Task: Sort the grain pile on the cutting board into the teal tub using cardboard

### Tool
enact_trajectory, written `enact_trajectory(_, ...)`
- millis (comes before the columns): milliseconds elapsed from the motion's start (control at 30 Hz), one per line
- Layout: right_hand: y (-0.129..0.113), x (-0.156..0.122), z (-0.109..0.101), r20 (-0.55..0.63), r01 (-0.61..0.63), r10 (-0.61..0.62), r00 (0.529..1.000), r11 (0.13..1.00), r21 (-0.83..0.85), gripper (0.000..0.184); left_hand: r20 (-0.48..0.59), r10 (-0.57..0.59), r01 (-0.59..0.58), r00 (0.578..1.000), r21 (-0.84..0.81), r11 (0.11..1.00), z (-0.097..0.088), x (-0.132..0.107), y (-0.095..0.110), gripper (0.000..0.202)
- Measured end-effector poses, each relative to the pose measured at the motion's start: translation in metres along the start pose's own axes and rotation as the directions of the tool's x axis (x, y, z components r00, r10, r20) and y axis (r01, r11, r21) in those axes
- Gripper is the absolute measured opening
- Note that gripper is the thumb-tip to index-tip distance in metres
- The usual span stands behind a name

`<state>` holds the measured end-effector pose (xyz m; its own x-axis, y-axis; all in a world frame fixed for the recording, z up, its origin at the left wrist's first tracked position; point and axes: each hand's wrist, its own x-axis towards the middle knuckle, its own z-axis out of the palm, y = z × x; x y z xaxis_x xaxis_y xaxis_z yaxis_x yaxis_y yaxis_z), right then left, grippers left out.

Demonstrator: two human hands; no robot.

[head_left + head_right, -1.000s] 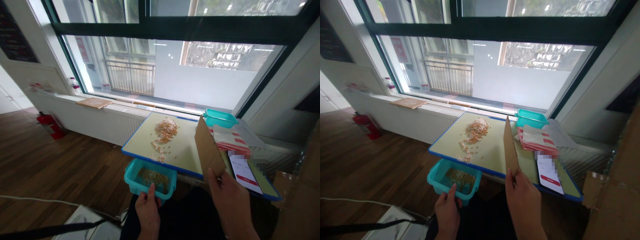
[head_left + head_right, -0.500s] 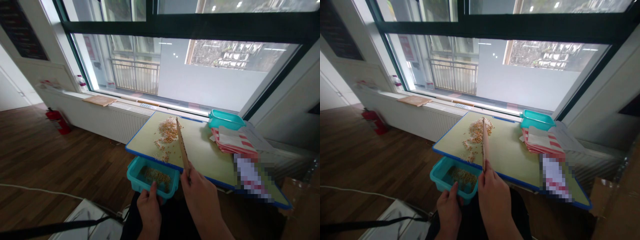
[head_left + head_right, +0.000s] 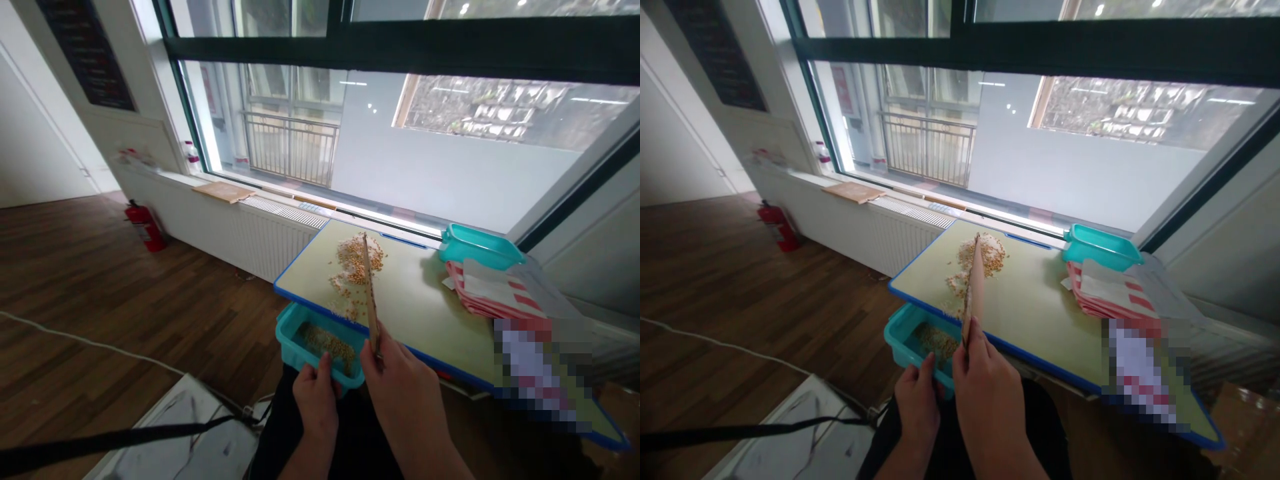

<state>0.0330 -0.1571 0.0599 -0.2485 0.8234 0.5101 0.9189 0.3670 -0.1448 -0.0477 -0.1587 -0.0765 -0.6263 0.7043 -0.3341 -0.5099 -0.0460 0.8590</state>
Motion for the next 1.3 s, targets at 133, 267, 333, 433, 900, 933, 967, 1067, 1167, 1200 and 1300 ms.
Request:
enact_trajectory(133, -0.005, -0.003, 0.002, -0.021, 0.032, -0.031, 0.999, 0.999, 0.021, 0.035, -0.007, -0.007, 0.007, 1.0, -0.012, 1.0, 0.001, 0.004, -0.004, 0.039)
enact_trajectory(267, -0.011, -0.004, 0.001, -0.025, 0.058, -0.057, 0.998, 0.998, 0.025, 0.033, 0.019, -0.028, 0.029, 0.999, -0.048, 0.998, 0.003, 0.005, -0.001, 0.039)
enact_trajectory(333, -0.013, -0.005, -0.001, -0.039, 0.076, -0.074, 0.996, 0.997, 0.032, 0.033, 0.024, -0.039, 0.04, 0.999, -0.052, 0.998, 0.004, 0.004, 0.003, 0.038)
enact_trajectory(433, -0.016, -0.007, -0.001, -0.064, 0.118, -0.114, 0.991, 0.992, 0.05, 0.034, 0.02, -0.039, 0.04, 0.999, -0.048, 0.998, 0.004, 0.0, 0.012, 0.037)
enact_trajectory(900, 0.008, 0.0, -0.023, -0.071, -0.063, 0.06, 0.996, 0.997, -0.048, 0.04, 0.017, -0.043, 0.044, 0.999, -0.046, 0.998, 0.004, 0.001, 0.007, 0.039)
enact_trajectory(933, 0.019, 0.006, -0.029, -0.056, -0.129, 0.126, 0.99, 0.991, -0.043, 0.038, 0.017, -0.043, 0.043, 0.999, -0.042, 0.998, 0.003, 0.002, 0.007, 0.04)
enact_trajectory(967, 0.03, 0.015, -0.035, -0.036, -0.187, 0.186, 0.982, 0.982, -0.029, 0.036, 0.012, -0.041, 0.041, 0.999, -0.037, 0.998, 0.003, 0.002, 0.007, 0.04)
enact_trajectory(1067, 0.061, 0.06, -0.044, -0.017, -0.301, 0.302, 0.953, 0.953, 0.036, 0.029, 0.006, -0.038, 0.038, 0.999, -0.015, 0.999, 0.0, 0.004, 0.007, 0.04)
enact_trajectory(1167, 0.076, 0.129, -0.022, 0.029, -0.265, 0.27, 0.962, 0.912, 0.312, 0.029, 0.004, -0.027, 0.027, 1.0, -0.009, 1.0, -0.002, 0.006, 0.007, 0.041)
enact_trajectory(1200, 0.076, 0.154, -0.007, 0.071, -0.234, 0.228, 0.971, 0.842, 0.486, 0.03, 0.0, -0.026, 0.026, 1.0, -0.012, 1.0, -0.003, 0.007, 0.007, 0.041)
enact_trajectory(1300, 0.058, 0.221, 0.051, 0.198, -0.173, -0.006, 0.98, 0.459, 0.871, 0.03, -0.03, -0.045, 0.045, 0.999, -0.021, 0.999, -0.004, 0.008, 0.009, 0.043)
